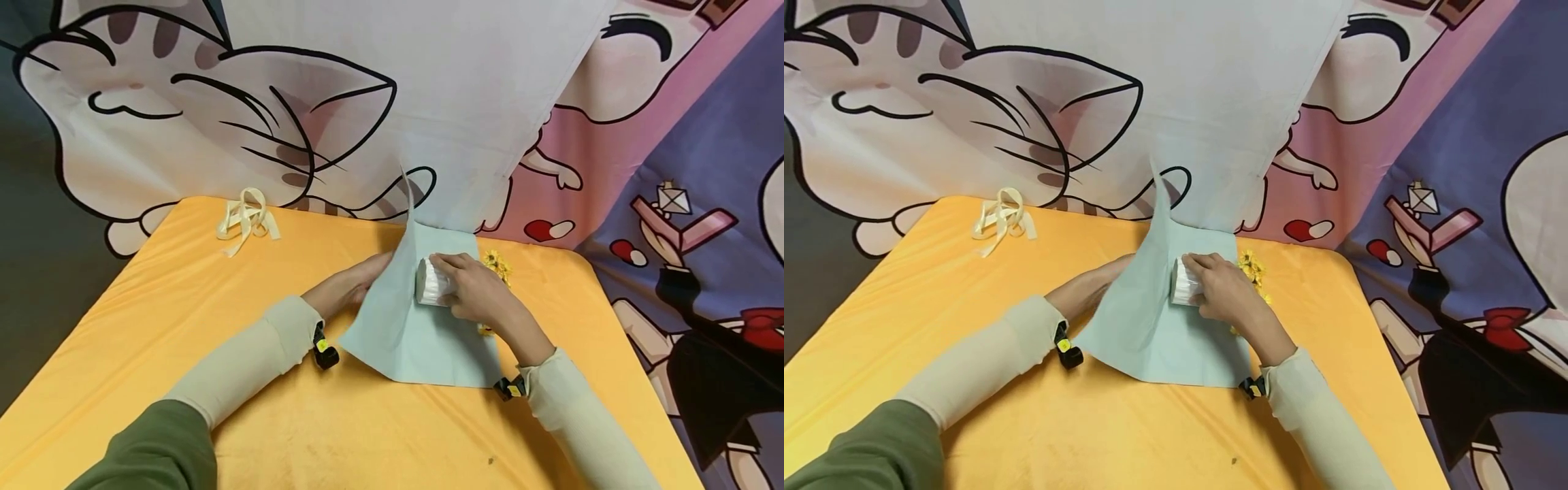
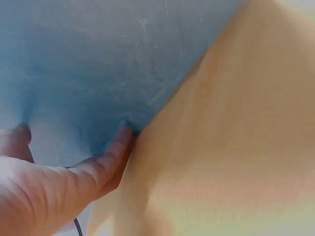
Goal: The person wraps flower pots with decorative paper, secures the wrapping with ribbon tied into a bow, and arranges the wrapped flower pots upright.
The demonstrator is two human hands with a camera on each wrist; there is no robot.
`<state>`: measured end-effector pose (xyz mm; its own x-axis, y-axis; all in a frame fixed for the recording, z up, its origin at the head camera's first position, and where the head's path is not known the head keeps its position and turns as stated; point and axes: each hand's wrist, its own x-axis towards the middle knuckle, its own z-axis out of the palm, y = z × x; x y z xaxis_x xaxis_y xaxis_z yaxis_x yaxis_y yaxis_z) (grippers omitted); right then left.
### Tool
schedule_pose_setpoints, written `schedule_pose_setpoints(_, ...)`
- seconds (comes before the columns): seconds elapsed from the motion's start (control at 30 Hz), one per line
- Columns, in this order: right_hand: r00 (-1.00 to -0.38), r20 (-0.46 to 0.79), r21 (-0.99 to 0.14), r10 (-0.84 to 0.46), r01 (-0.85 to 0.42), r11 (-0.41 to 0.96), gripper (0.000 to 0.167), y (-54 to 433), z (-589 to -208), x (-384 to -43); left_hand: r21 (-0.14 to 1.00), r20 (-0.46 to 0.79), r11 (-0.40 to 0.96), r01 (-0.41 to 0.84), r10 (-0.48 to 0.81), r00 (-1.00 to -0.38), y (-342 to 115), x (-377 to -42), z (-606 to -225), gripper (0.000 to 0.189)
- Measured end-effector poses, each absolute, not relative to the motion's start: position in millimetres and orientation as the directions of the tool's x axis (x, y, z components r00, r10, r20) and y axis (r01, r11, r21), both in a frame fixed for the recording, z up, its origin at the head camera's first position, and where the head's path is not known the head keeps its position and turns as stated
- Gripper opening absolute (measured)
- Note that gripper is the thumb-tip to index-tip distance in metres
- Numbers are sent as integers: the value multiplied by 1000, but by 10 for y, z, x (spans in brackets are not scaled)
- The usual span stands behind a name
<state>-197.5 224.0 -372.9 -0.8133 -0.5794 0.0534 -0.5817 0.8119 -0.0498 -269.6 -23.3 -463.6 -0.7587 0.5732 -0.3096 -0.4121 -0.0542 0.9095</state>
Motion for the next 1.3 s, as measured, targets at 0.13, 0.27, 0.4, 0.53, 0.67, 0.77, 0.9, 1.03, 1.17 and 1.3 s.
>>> schedule_pose_setpoints(0.13, -806, 60, -54, -589, -592, 804, 81, 2237, -3736, -1984, 875, -352, -132, -466, 489, -798, -126, -2451, -4300, 44)
schedule_pose_setpoints(0.27, -803, 72, -73, -591, -595, 800, 83, 2246, -3737, -1994, 862, -372, -163, -480, 441, -817, -99, -2374, -4228, 42)
schedule_pose_setpoints(0.4, -808, 62, -121, -585, -588, 799, 82, 2258, -3726, -2010, 870, -368, -163, -466, 417, -831, -89, -2322, -4195, 40)
schedule_pose_setpoints(0.53, -815, 62, -173, -576, -577, 798, 78, 2293, -3724, -2036, 903, -330, -128, -410, 404, -853, -55, -2269, -4135, 38)
schedule_pose_setpoints(0.67, -823, 72, -197, -564, -566, 800, 75, 2328, -3742, -2056, 936, -299, -70, -346, 365, -882, -10, -2237, -4110, 27)
schedule_pose_setpoints(0.77, -835, 55, -202, -547, -546, 813, 70, 2326, -3749, -2061, 944, -299, -33, -328, 332, -895, 14, -2235, -4108, 20)
schedule_pose_setpoints(0.9, -851, 36, -230, -524, -517, 824, 77, 2329, -3749, -2071, 949, -302, 1, -316, 298, -905, 37, -2253, -4118, 23)
schedule_pose_setpoints(1.03, -858, 21, -257, -514, -501, 826, 92, 2347, -3745, -2084, 947, -310, 7, -321, 272, -911, 50, -2275, -4145, 27)
schedule_pose_setpoints(1.17, -852, 20, -274, -523, -508, 817, 96, 2350, -3732, -2112, 939, -330, -8, -343, 246, -911, 55, -2291, -4163, 26)
schedule_pose_setpoints(1.3, -860, 5, -295, -511, -489, 821, 94, 2340, -3705, -2133, 935, -336, -38, -352, 217, -916, 74, -2308, -4154, 23)
